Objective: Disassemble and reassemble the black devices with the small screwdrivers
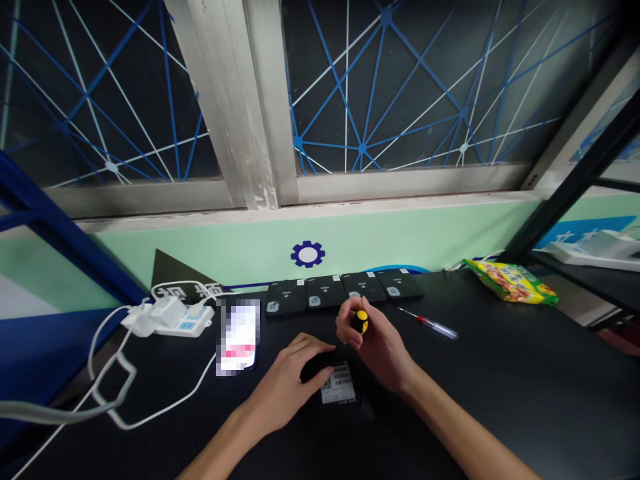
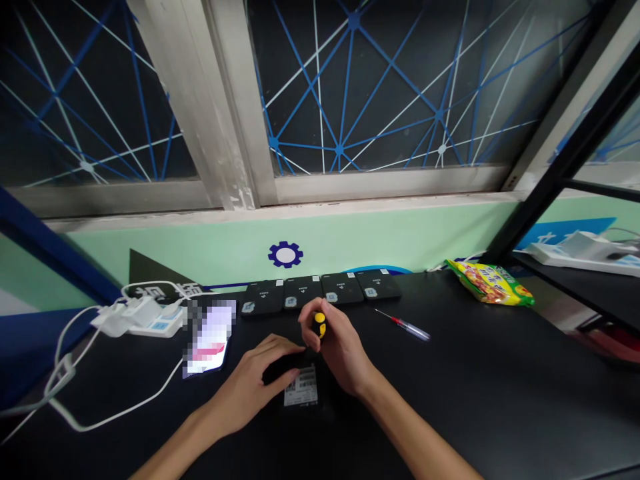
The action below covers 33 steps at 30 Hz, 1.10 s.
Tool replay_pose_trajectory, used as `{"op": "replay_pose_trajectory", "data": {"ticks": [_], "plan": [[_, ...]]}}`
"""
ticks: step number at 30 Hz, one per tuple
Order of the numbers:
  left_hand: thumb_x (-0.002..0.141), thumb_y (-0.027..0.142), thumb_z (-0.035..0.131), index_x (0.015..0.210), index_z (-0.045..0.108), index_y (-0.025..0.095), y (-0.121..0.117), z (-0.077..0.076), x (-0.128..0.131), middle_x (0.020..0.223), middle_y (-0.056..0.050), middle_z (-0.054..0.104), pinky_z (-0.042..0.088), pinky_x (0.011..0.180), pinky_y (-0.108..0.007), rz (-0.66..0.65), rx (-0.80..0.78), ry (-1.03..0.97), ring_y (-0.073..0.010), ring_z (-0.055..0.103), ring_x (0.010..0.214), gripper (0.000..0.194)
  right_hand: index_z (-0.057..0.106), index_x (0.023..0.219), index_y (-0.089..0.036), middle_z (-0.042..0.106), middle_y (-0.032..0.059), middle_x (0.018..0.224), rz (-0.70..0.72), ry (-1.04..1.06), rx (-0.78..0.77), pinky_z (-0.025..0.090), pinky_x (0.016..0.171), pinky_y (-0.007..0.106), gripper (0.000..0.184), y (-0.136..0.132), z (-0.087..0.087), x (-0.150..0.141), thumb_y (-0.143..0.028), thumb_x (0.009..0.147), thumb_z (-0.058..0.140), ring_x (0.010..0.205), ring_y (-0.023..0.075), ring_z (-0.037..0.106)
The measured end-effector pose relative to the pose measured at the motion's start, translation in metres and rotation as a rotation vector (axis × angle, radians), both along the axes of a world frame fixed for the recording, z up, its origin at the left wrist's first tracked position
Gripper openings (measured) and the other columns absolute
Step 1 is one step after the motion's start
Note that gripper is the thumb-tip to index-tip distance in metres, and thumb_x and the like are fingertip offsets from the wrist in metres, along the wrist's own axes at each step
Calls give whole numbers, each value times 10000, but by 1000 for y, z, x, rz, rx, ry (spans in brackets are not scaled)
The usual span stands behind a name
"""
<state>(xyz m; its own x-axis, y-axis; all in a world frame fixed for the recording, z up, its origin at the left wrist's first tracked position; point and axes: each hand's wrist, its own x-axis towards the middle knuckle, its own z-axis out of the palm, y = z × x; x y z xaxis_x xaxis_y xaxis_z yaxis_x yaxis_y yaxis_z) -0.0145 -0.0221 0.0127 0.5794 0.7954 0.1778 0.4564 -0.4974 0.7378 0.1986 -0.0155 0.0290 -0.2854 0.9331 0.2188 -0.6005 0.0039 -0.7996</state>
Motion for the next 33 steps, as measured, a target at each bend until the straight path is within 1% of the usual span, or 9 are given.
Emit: {"op": "replay_pose_trajectory", "data": {"ticks": [3,7,10,13,18,21,24,30,33], "plan": [[1039,270,672,1297,722,289,0,1,0,1218,-67,735,562,1056,-478,4,7,4,-270,688,1169,264,649,940,-222,367,-24,648,23,48,1,282,695,355,379,-2,3,0,-557,1046,509,645,198,270],[1036,269,676,1278,727,282,-1,1,1,1208,-62,735,562,1054,-463,4,7,3,-264,689,1167,248,600,926,-234,416,-17,669,43,98,3,287,695,349,180,-4,7,1,-403,886,646,654,199,280],[1036,261,681,1287,722,282,0,1,0,1220,-64,729,557,1064,-465,0,0,-1,-263,685,1178,255,625,891,-222,457,2,693,9,65,14,303,706,353,188,-3,6,1,-400,943,598,668,203,310],[1041,267,678,1307,717,292,0,0,-1,1236,-67,727,557,1072,-479,-9,0,-3,-268,681,1193,271,664,827,-199,503,36,777,-13,11,17,326,730,364,341,-2,2,1,-448,1022,537,699,205,363],[1037,263,685,1306,726,301,0,-5,-1,1253,-61,731,554,1080,-462,7,6,-3,-262,691,1185,275,701,998,-196,413,-21,660,-16,-23,5,299,685,345,363,-1,-3,-1,-514,1055,534,638,190,298],[1034,256,692,1309,729,311,-1,-7,0,1231,-54,739,552,1079,-469,16,13,-6,-265,688,1187,282,642,903,-221,382,-31,640,-12,4,2,302,676,346,364,-1,-1,-3,-524,1072,532,628,187,273],[1040,259,686,1339,714,322,-1,-6,0,1226,-50,737,552,1075,-476,21,5,3,-267,686,1190,306,614,819,-216,450,4,752,-15,38,0,308,685,357,432,-2,2,-4,-548,1076,515,635,178,285],[1051,293,681,1353,694,321,-2,-7,-1,1244,-53,707,561,1056,-451,39,-46,-11,-260,697,1167,303,640,935,-212,502,16,850,-15,93,12,271,667,340,184,-3,3,-2,-387,991,625,643,164,319],[1041,272,697,1322,711,312,-3,-9,0,1224,-51,708,561,1055,-439,38,-46,-21,-253,701,1152,285,644,884,-207,512,19,796,-24,37,22,303,689,349,269,-4,3,-3,-422,1034,585,661,179,345]]}}
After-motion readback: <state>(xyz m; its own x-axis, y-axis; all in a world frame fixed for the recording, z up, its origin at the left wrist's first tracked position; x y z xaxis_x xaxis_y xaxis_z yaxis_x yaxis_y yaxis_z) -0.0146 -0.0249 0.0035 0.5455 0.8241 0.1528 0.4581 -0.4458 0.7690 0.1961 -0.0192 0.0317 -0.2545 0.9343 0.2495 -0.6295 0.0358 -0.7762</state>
